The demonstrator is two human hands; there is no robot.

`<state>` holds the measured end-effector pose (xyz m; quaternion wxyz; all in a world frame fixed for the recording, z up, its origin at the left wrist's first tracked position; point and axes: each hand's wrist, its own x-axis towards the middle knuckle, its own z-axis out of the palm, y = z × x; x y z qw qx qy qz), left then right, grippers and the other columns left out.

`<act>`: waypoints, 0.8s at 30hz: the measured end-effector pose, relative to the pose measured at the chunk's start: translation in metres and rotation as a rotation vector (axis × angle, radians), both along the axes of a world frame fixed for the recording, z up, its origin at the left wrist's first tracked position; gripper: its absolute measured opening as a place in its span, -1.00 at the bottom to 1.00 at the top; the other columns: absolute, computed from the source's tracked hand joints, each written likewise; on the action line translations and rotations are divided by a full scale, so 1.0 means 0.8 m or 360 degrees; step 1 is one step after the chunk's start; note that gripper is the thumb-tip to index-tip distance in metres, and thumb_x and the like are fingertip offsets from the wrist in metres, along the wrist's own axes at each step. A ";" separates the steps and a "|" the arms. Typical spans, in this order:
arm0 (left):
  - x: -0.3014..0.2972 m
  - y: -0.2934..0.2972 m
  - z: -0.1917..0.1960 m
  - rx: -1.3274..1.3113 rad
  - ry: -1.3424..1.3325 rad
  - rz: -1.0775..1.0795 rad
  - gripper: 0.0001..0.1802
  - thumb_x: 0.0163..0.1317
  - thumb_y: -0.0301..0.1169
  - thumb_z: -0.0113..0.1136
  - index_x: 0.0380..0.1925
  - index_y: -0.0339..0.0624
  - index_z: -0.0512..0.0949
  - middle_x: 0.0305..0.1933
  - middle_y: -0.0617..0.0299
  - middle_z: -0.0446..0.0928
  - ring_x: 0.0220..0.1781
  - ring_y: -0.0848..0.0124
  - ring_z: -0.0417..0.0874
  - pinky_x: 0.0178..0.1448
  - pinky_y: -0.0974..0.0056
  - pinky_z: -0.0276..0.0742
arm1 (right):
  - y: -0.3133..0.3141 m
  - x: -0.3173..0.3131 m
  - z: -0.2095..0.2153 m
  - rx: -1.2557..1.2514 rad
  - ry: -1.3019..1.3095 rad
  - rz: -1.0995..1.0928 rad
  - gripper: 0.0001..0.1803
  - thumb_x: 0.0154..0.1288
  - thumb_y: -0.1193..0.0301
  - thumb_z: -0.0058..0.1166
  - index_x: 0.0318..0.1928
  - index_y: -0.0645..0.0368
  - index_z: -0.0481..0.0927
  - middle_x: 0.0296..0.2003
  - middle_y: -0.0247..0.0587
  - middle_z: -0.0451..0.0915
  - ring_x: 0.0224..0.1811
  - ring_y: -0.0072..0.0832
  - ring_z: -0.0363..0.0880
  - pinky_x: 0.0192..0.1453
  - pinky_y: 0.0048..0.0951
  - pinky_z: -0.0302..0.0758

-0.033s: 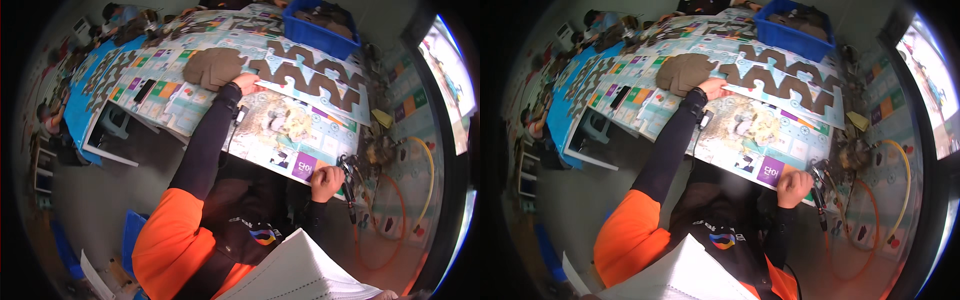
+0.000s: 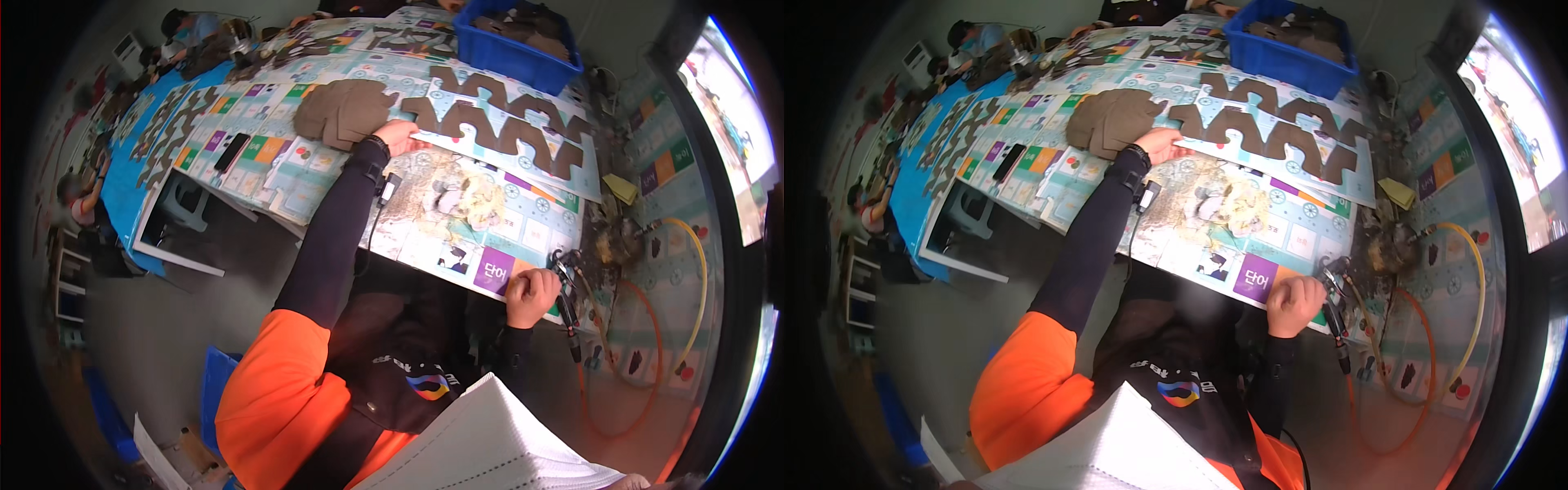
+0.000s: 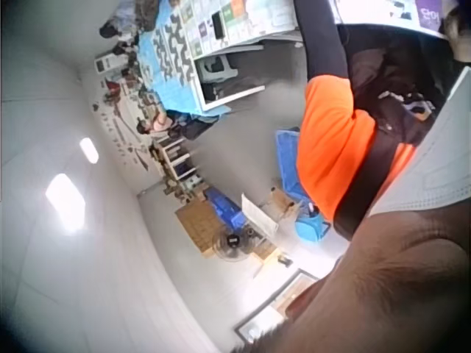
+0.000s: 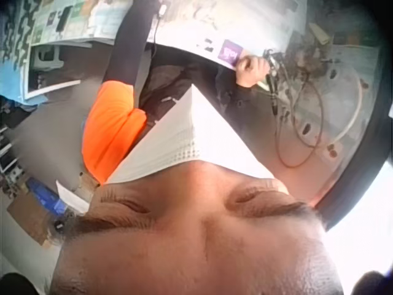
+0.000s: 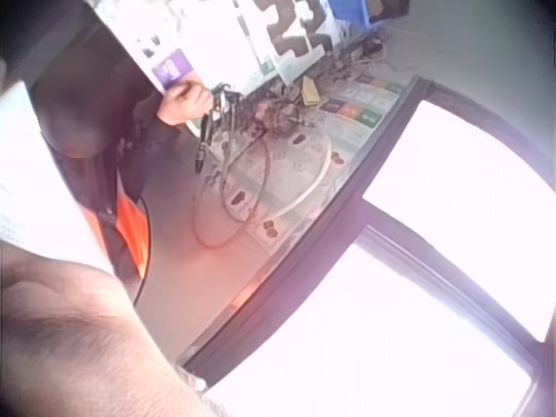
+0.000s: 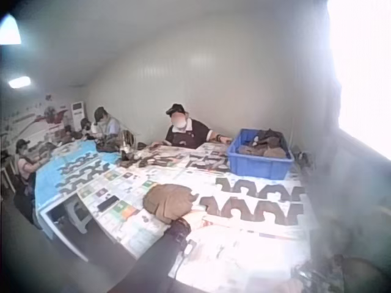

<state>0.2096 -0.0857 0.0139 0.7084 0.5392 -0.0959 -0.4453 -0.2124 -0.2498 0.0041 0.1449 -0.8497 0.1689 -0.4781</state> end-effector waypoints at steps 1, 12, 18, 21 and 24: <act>-0.005 -0.003 0.005 0.0087 -0.0023 0.0077 -0.85 0.35 -0.55 0.02 -0.15 -0.44 0.38 -0.08 -0.18 0.56 -0.15 0.18 0.71 -0.14 0.29 0.68 | 0.000 -0.002 0.001 0.0008 0.0042 -0.0010 -0.85 -0.12 0.65 0.06 -0.52 0.13 0.45 -0.46 -0.16 0.47 -0.29 -0.10 0.47 -0.13 -0.16 0.35; -0.040 -0.017 0.049 0.0136 -0.0428 0.0078 -0.26 0.53 -0.50 -0.18 0.50 -0.37 -0.35 0.22 -0.25 0.39 0.01 0.01 0.72 -0.03 0.28 0.73 | 0.004 -0.001 0.009 -0.0015 0.0035 -0.0001 -0.86 -0.12 0.64 0.06 -0.53 0.13 0.45 -0.49 -0.20 0.47 -0.30 -0.15 0.47 -0.13 -0.19 0.34; -0.054 -0.021 0.066 -0.0104 -0.0322 0.0141 -0.31 0.52 -0.57 -0.24 0.50 -0.36 -0.31 0.29 -0.20 0.31 0.08 0.00 0.68 0.06 0.28 0.73 | 0.003 0.000 0.008 0.0017 -0.0028 -0.0023 -0.86 -0.11 0.64 0.06 -0.54 0.11 0.45 -0.49 -0.24 0.47 -0.31 -0.19 0.47 -0.14 -0.21 0.33; -0.068 -0.011 0.069 -0.0186 -0.0318 0.0342 -0.38 0.51 -0.57 -0.22 0.47 -0.39 -0.17 0.26 -0.17 0.35 0.10 0.01 0.66 0.08 0.28 0.72 | 0.004 0.001 0.010 -0.0001 0.0031 -0.0008 -0.86 -0.12 0.64 0.06 -0.54 0.11 0.44 -0.49 -0.24 0.47 -0.30 -0.20 0.48 -0.14 -0.22 0.33; -0.081 0.009 0.078 -0.0360 -0.0357 0.0338 -0.49 0.48 -0.62 -0.22 0.37 -0.51 -0.02 0.12 -0.08 0.42 0.08 -0.01 0.67 0.09 0.29 0.72 | 0.004 0.000 0.010 -0.0003 0.0031 -0.0013 -0.86 -0.12 0.64 0.06 -0.54 0.11 0.45 -0.48 -0.24 0.47 -0.30 -0.19 0.47 -0.14 -0.21 0.33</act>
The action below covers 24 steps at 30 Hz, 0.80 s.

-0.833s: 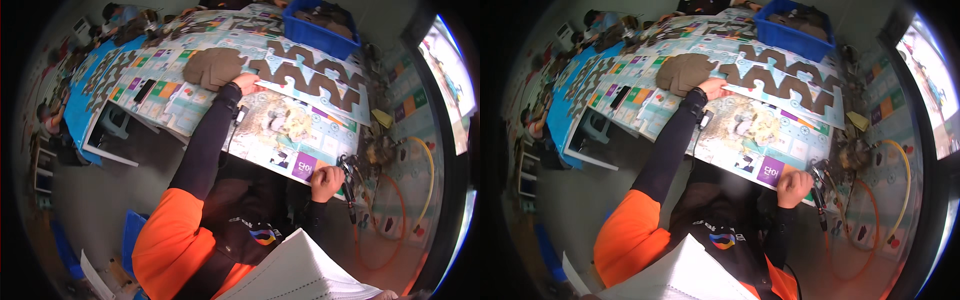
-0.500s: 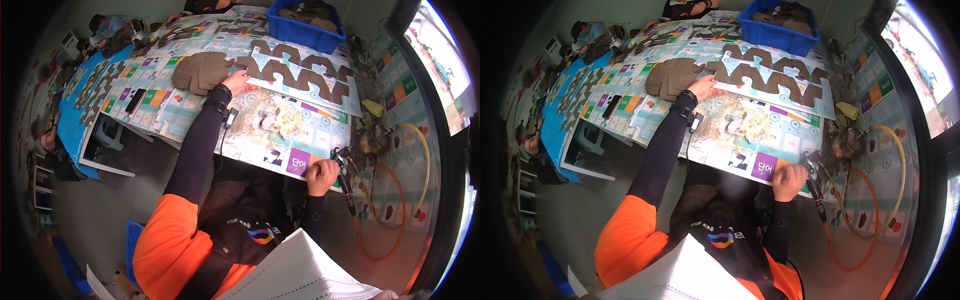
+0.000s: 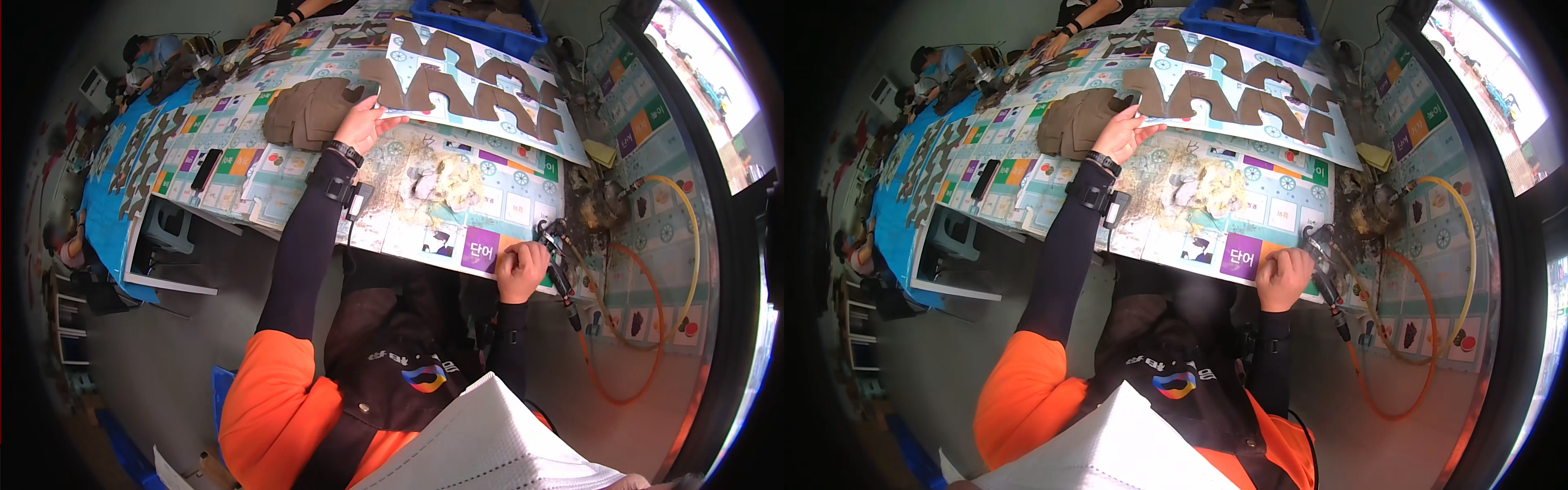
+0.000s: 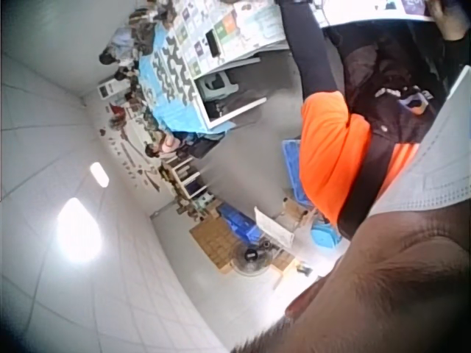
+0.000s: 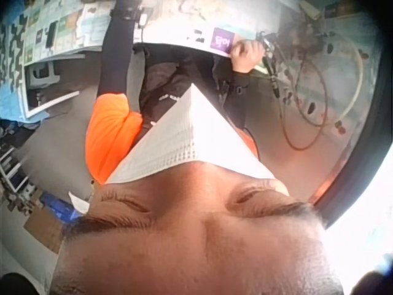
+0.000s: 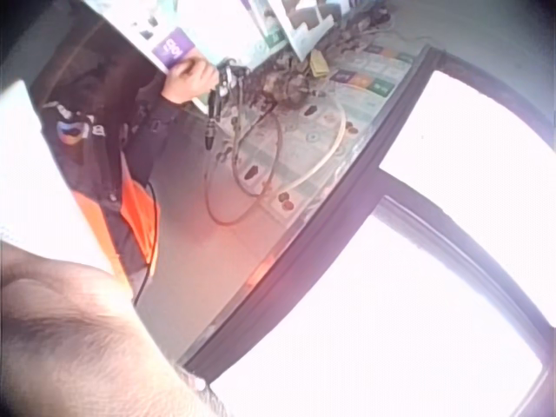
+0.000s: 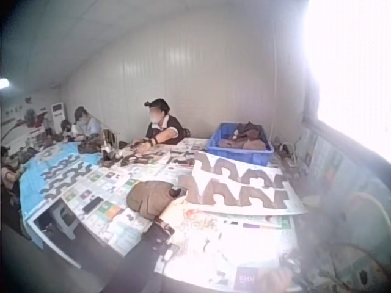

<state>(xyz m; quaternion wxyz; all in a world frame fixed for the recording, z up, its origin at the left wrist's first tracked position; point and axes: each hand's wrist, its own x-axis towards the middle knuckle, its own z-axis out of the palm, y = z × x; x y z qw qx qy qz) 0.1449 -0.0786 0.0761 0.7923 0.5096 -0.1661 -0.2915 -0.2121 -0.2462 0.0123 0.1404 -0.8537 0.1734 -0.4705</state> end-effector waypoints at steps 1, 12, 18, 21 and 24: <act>-0.004 0.010 0.004 -0.0110 -0.0008 -0.0082 -0.48 0.48 -0.62 -0.21 0.38 -0.51 -0.02 0.12 -0.08 0.42 0.08 0.00 0.68 0.09 0.29 0.72 | 0.000 -0.001 -0.001 0.0027 -0.0037 -0.0026 -0.86 -0.12 0.63 0.06 -0.54 0.11 0.45 -0.48 -0.24 0.47 -0.30 -0.19 0.47 -0.14 -0.21 0.33; -0.094 0.166 0.047 -0.0490 -0.0005 0.0207 -0.60 0.44 -0.53 0.01 0.25 -0.31 0.35 0.08 0.02 0.58 -0.04 0.10 0.74 -0.05 0.37 0.75 | 0.003 0.000 -0.018 -0.0089 0.0030 -0.0007 -0.92 -0.06 0.60 0.04 -0.50 0.17 0.45 -0.47 -0.14 0.47 -0.31 -0.07 0.45 -0.15 -0.13 0.36; -0.135 0.279 0.051 -0.0498 -0.0175 0.0616 -0.56 0.45 -0.51 0.02 0.31 -0.28 0.32 0.08 0.08 0.58 -0.05 0.22 0.73 -0.04 0.46 0.71 | 0.008 -0.002 -0.020 -0.0028 0.0126 -0.0026 -0.92 -0.06 0.60 0.05 -0.54 0.15 0.47 -0.50 -0.19 0.46 -0.35 -0.14 0.44 -0.18 -0.19 0.34; -0.143 0.336 0.043 -0.0497 -0.0158 0.0914 -0.57 0.44 -0.54 0.04 0.29 -0.29 0.35 0.06 0.09 0.58 -0.03 0.19 0.73 -0.01 0.45 0.70 | 0.008 -0.001 -0.021 -0.0089 0.0160 0.0024 -0.92 -0.04 0.61 0.04 -0.55 0.15 0.47 -0.51 -0.17 0.45 -0.36 -0.14 0.42 -0.19 -0.18 0.34; -0.146 0.388 0.029 -0.0510 -0.0193 0.1165 -0.59 0.43 -0.55 0.04 0.26 -0.33 0.37 0.06 0.04 0.58 0.00 0.12 0.72 0.03 0.41 0.70 | 0.009 -0.001 -0.021 -0.0110 0.0167 0.0014 -0.91 -0.03 0.62 0.03 -0.56 0.16 0.47 -0.51 -0.15 0.45 -0.37 -0.13 0.42 -0.20 -0.17 0.34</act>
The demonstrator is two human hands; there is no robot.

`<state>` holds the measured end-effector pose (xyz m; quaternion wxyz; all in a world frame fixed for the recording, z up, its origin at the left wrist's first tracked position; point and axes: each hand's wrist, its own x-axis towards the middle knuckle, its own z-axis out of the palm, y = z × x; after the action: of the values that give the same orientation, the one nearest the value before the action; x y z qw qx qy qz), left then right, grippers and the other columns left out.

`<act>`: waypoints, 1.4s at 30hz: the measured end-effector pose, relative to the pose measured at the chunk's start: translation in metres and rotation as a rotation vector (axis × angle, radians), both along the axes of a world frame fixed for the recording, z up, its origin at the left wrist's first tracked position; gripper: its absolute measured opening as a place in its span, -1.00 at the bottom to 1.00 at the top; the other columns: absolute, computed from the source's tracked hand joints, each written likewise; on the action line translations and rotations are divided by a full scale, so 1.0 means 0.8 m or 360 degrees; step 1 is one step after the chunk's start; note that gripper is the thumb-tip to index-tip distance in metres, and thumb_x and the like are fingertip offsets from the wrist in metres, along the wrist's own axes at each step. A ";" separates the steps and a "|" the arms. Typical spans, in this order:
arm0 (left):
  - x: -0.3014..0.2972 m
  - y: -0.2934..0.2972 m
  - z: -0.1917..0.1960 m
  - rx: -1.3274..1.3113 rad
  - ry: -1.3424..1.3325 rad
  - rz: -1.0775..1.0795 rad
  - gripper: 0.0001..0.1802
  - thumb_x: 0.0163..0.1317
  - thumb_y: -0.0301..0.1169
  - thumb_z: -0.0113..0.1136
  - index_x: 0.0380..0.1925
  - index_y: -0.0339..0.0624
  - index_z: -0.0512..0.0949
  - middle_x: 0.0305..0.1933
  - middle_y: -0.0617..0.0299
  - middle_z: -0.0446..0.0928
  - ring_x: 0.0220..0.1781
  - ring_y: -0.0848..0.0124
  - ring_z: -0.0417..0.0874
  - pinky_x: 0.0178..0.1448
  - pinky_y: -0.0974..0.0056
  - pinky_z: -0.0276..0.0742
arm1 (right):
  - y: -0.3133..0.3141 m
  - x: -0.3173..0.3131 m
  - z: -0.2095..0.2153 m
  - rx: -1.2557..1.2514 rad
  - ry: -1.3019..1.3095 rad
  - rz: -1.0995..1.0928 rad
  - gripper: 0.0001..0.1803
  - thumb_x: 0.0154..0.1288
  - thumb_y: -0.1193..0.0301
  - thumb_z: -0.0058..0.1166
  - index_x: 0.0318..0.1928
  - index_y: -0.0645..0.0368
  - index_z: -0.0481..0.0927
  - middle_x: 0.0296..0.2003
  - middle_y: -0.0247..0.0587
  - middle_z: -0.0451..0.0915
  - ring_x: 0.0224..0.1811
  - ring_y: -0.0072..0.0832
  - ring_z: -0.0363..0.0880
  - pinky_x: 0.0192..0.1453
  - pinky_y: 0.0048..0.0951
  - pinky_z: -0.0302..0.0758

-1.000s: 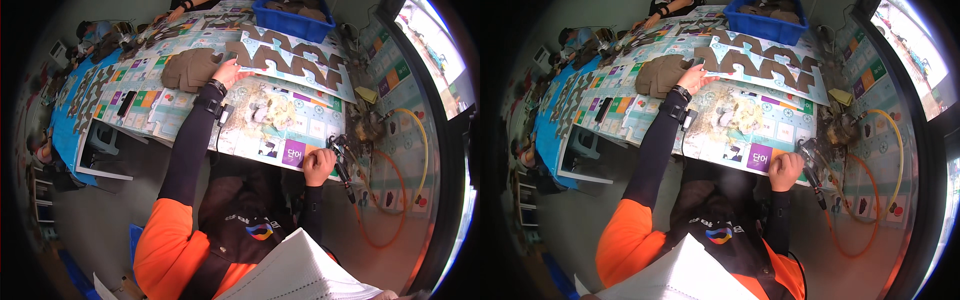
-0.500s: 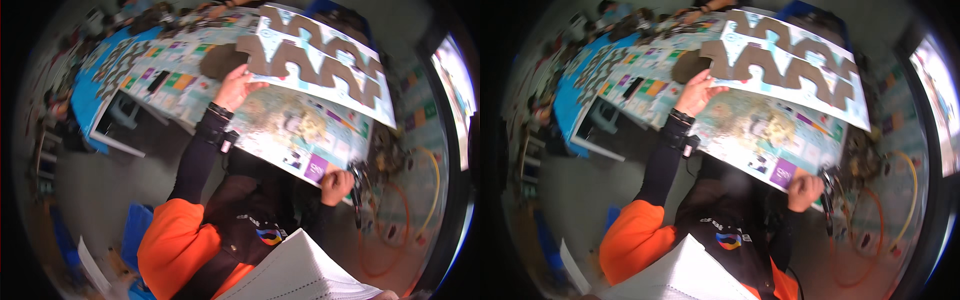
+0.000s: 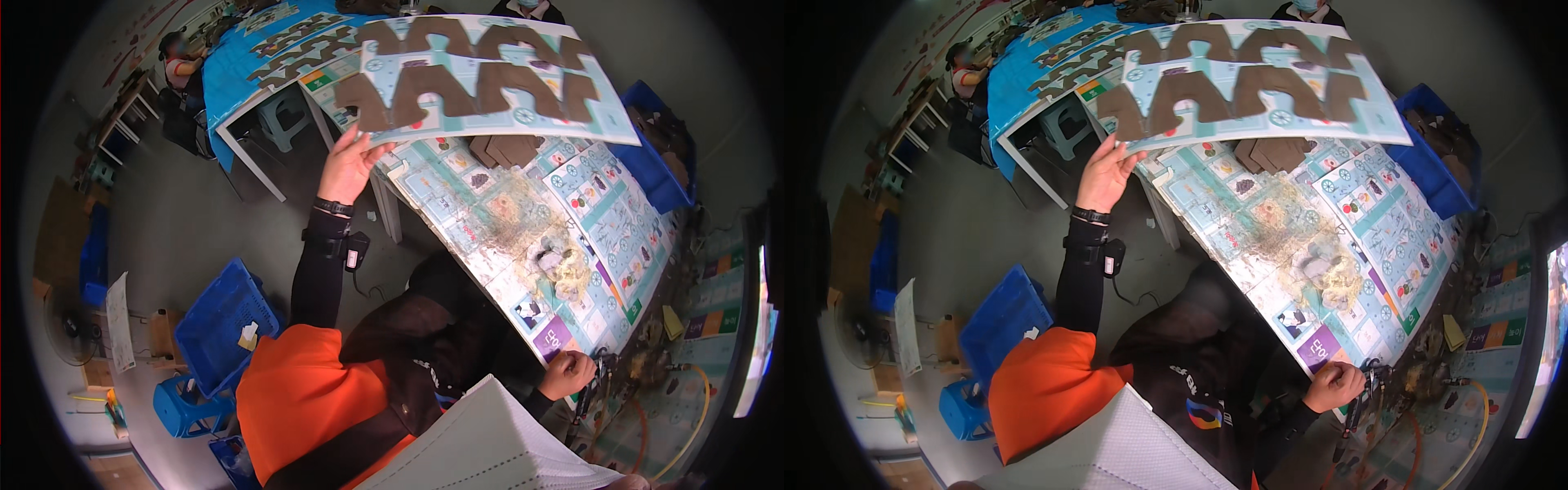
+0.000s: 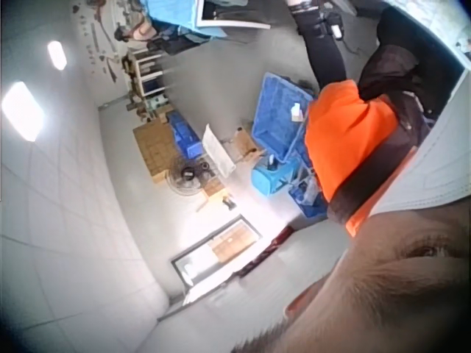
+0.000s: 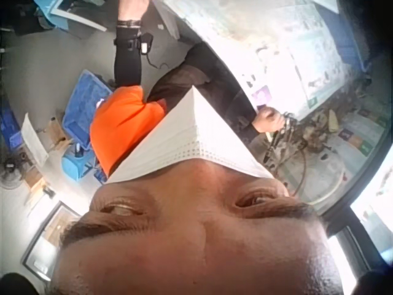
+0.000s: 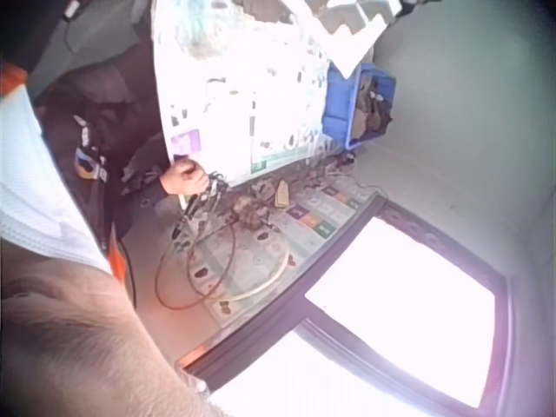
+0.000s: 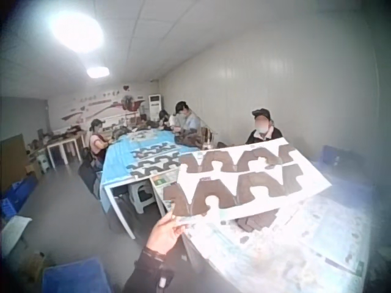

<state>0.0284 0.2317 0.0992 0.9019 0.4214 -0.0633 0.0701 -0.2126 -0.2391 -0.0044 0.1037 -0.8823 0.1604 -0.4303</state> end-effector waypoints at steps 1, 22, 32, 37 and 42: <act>0.000 0.017 -0.006 0.0002 -0.0093 0.0010 -0.59 0.43 -0.55 0.04 0.26 -0.33 0.37 0.06 0.04 0.58 0.00 0.12 0.72 0.03 0.41 0.70 | 0.000 0.000 0.000 0.0040 -0.0013 -0.0069 -0.90 -0.03 0.63 0.02 -0.56 0.16 0.47 -0.51 -0.15 0.45 -0.37 -0.13 0.42 -0.20 -0.17 0.33; 0.066 0.195 -0.133 -0.0141 0.0195 0.0856 -0.72 0.43 -0.68 -0.17 0.10 -0.47 0.14 0.12 -0.27 0.43 0.17 -0.20 0.60 0.25 0.11 0.69 | 0.004 0.002 0.000 -0.0010 -0.0007 -0.0096 -0.90 -0.04 0.63 0.03 -0.56 0.16 0.46 -0.50 -0.14 0.46 -0.34 -0.10 0.43 -0.19 -0.15 0.35; 0.126 0.210 -0.127 -0.0202 0.0392 0.0837 -0.76 0.42 -0.69 -0.21 0.06 -0.45 0.22 0.10 -0.18 0.47 0.13 -0.19 0.62 0.24 0.09 0.70 | 0.002 0.002 0.001 -0.0040 -0.0008 -0.0051 -0.90 -0.05 0.63 0.03 -0.56 0.17 0.44 -0.49 -0.14 0.49 -0.33 -0.09 0.44 -0.16 -0.13 0.35; 0.147 0.235 -0.127 -0.0117 0.0431 0.0896 -0.78 0.50 -0.56 -0.18 0.06 -0.47 0.29 0.08 -0.21 0.49 0.14 -0.12 0.64 0.22 0.14 0.70 | 0.001 0.002 0.001 -0.0025 -0.0019 -0.0019 -0.89 -0.04 0.64 0.02 -0.56 0.17 0.40 -0.49 -0.15 0.49 -0.33 -0.10 0.43 -0.15 -0.14 0.35; 0.145 0.246 -0.145 -0.0408 0.0617 0.0620 -0.60 0.52 -0.31 -0.01 0.12 -0.46 0.30 0.11 -0.21 0.50 0.12 0.05 0.64 0.13 0.17 0.71 | 0.001 0.004 0.003 -0.0023 -0.0024 -0.0017 -0.89 -0.05 0.64 0.02 -0.56 0.18 0.41 -0.49 -0.14 0.48 -0.33 -0.10 0.42 -0.16 -0.14 0.34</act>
<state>0.1444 0.4285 -0.0168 0.9126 0.3138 0.2014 0.1674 -0.2095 -0.2380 -0.0020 0.0964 -0.8789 0.1611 -0.4385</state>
